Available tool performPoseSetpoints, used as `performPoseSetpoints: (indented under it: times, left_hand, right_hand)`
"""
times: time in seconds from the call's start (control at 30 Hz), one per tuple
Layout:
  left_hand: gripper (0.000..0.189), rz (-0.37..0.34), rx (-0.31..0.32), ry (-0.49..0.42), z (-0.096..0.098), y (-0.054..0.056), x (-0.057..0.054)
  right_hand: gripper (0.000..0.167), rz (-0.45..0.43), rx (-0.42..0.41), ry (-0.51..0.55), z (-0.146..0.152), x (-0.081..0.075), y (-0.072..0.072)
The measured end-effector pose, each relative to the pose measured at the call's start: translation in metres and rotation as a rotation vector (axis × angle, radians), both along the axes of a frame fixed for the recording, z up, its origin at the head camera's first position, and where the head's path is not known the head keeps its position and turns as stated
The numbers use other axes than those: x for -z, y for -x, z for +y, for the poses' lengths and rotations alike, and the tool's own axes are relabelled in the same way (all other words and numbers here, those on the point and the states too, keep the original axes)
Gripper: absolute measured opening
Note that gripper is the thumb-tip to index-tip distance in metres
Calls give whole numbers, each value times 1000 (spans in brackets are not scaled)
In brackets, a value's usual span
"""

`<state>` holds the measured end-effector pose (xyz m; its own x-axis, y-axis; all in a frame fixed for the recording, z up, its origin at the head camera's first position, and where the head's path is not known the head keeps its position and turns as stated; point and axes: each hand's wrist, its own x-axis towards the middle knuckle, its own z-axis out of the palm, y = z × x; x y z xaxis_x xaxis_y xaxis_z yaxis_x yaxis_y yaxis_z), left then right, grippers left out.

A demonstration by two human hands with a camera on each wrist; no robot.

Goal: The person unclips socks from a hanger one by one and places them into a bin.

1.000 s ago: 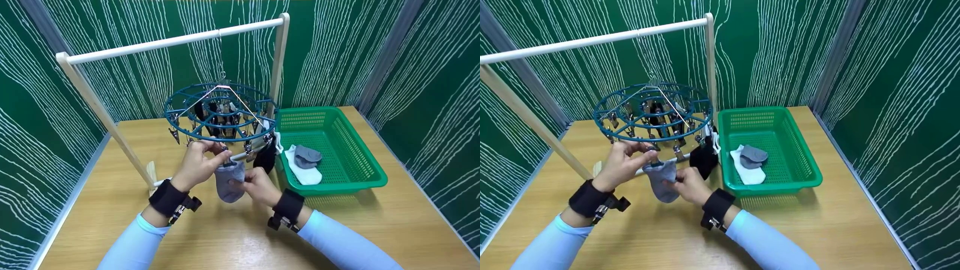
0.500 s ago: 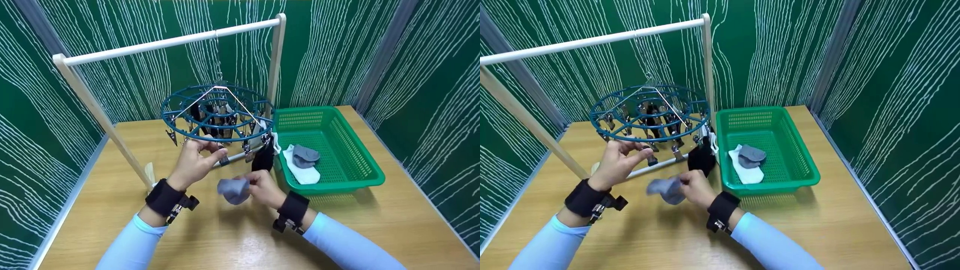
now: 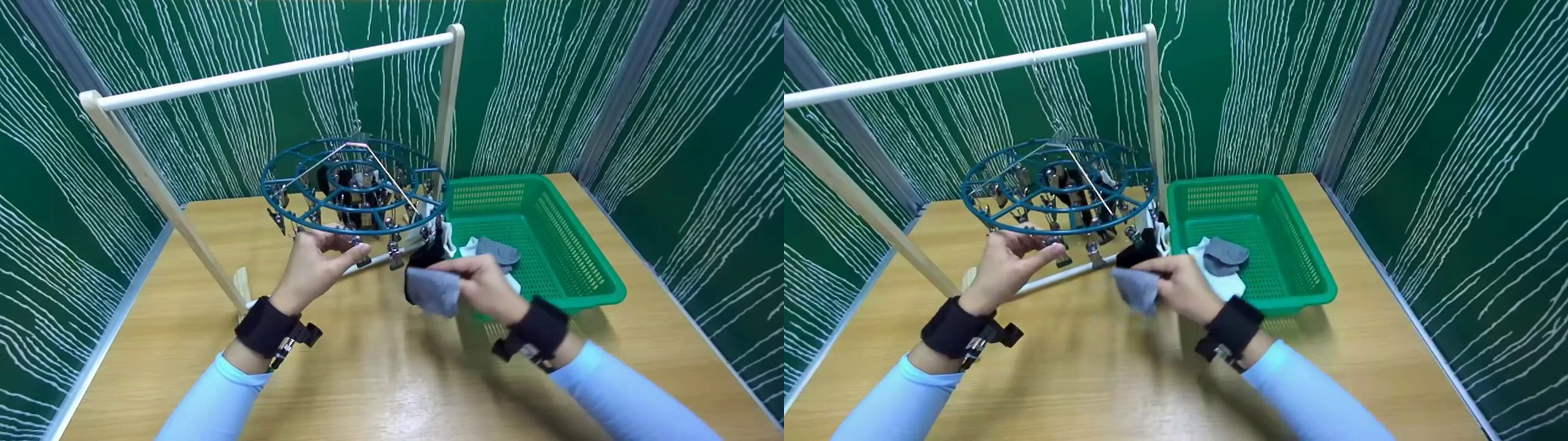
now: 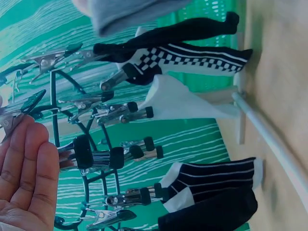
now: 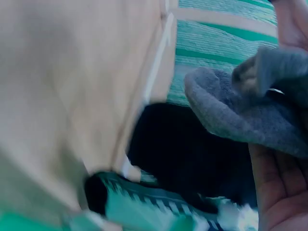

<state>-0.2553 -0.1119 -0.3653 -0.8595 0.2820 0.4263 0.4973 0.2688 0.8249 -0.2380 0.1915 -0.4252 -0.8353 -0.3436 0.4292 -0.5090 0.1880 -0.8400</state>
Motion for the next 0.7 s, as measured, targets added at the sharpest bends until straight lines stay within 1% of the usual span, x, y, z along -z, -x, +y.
performPoseSetpoints:
  times: [0.1, 0.17, 0.3, 0.4, 0.53, 0.7]
  left_hand:
    - [10, 1, 16, -28, -1, 1, 0]
    - [10, -3, 25, -44, -1, 1, 1]
    - [9, -9, 32, -63, -2, 2, 1]
    - [9, -12, 25, -65, -3, 2, 1]
    - [10, -21, 20, -66, -3, 2, 1]
    - [11, -26, 26, -59, -2, 2, 0]
  right_hand:
    - [16, 38, 38, -1, 18, -14, 4]
    - [15, 47, 75, -9, 31, -23, 7]
    - [18, 8, 172, -26, 55, -38, 17]
    - [20, -16, 254, -61, 70, -48, 27]
    - [24, -42, 326, -125, 88, -55, 42]
    - [30, -98, 396, -243, 108, -57, 62]
